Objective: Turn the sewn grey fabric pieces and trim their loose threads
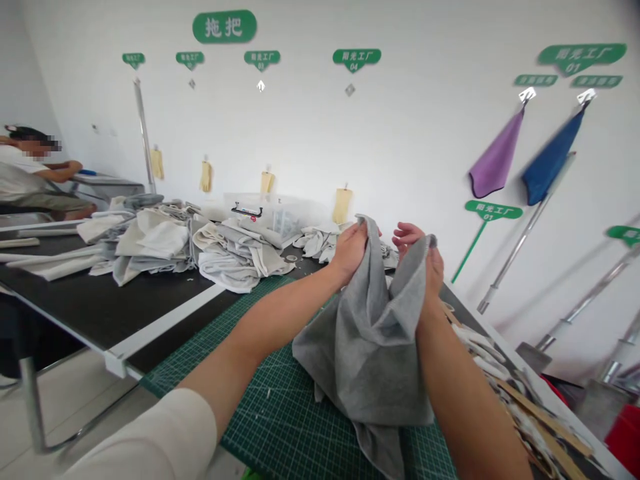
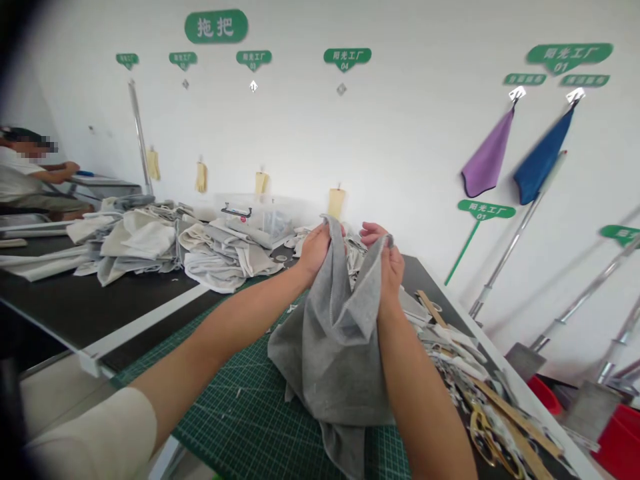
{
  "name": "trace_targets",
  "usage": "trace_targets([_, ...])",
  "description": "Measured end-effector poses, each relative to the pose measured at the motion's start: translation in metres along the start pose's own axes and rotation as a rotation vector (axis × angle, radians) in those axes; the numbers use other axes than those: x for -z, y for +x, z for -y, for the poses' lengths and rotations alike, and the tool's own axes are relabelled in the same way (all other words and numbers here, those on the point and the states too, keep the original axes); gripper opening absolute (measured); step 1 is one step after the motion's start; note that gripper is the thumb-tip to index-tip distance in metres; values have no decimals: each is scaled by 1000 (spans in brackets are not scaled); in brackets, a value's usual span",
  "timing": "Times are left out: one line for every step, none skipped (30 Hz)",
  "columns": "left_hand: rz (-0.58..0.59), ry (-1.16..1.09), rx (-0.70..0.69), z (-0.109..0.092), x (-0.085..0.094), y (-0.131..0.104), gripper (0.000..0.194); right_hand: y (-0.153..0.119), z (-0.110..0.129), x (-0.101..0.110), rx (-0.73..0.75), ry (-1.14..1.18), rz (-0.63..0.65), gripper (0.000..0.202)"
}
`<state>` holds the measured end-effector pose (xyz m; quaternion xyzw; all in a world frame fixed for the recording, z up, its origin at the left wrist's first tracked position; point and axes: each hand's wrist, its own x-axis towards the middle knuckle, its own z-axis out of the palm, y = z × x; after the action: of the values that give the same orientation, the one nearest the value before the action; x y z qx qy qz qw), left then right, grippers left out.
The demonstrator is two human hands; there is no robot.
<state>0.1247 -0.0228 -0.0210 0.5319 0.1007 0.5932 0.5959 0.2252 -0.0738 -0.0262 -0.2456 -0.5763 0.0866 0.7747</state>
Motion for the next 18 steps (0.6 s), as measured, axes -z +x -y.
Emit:
trace_targets([28, -32, -17, 2, -1, 0, 34, -2, -1, -1, -39, -30, 12, 33])
trace_targets([65, -61, -33, 3, -2, 0, 35, -2, -2, -2, -76, -51, 21, 35])
trace_targets([110, -80, -44, 3, -4, -1, 35, -3, -2, -2, -111, -63, 22, 36])
trace_targets([158, -84, -51, 2, -6, -3, 35, -3, -2, -3, -147, -72, 19, 38])
trace_targets([204, -71, -54, 2, -8, -5, 35, -2, -2, -4, -182, -80, 13, 38])
trace_targets([241, -45, -58, 1, -10, -7, 35, -2, -2, -4, -211, -82, 9, 38])
trace_targets([264, -13, -64, 0, -12, -9, 35, -2, -2, -4, -235, -75, 11, 38])
trace_targets([276, 18, -75, -1, -13, -10, 34, -2, -2, -5, -253, -62, 20, 38])
trace_targets([283, 42, -86, -1, -15, -11, 34, -2, -1, -4, -264, -46, 37, 39])
trace_targets([287, 58, -90, -1, -15, -12, 34, -2, -1, -4, -270, -32, 59, 39])
trace_targets([287, 71, -82, -1, -16, -12, 34, -2, -1, -3, -277, -23, 78, 40])
trace_targets([284, 85, -61, 0, -15, -12, 33, -2, 0, -3, -287, -20, 90, 40])
trace_targets([278, 104, -29, 0, -15, -12, 33, -1, 1, -3, -297, -19, 97, 40])
trace_targets([263, 131, 10, 0, -14, -11, 32, -1, 2, -3, -304, -15, 100, 39])
trace_targets([242, 165, 49, -1, -13, -11, 32, -1, 4, -3, -311, -6, 106, 39])
trace_targets([218, 202, 84, -2, -12, -12, 33, -2, 5, -3, -319, 7, 115, 40])
trace_targets([193, 217, 126, -3, -12, -12, 32, -2, 7, -4, -326, 24, 128, 40])
trace_targets([172, 226, 160, -4, -11, -13, 31, -2, 8, -5, -334, 43, 145, 41])
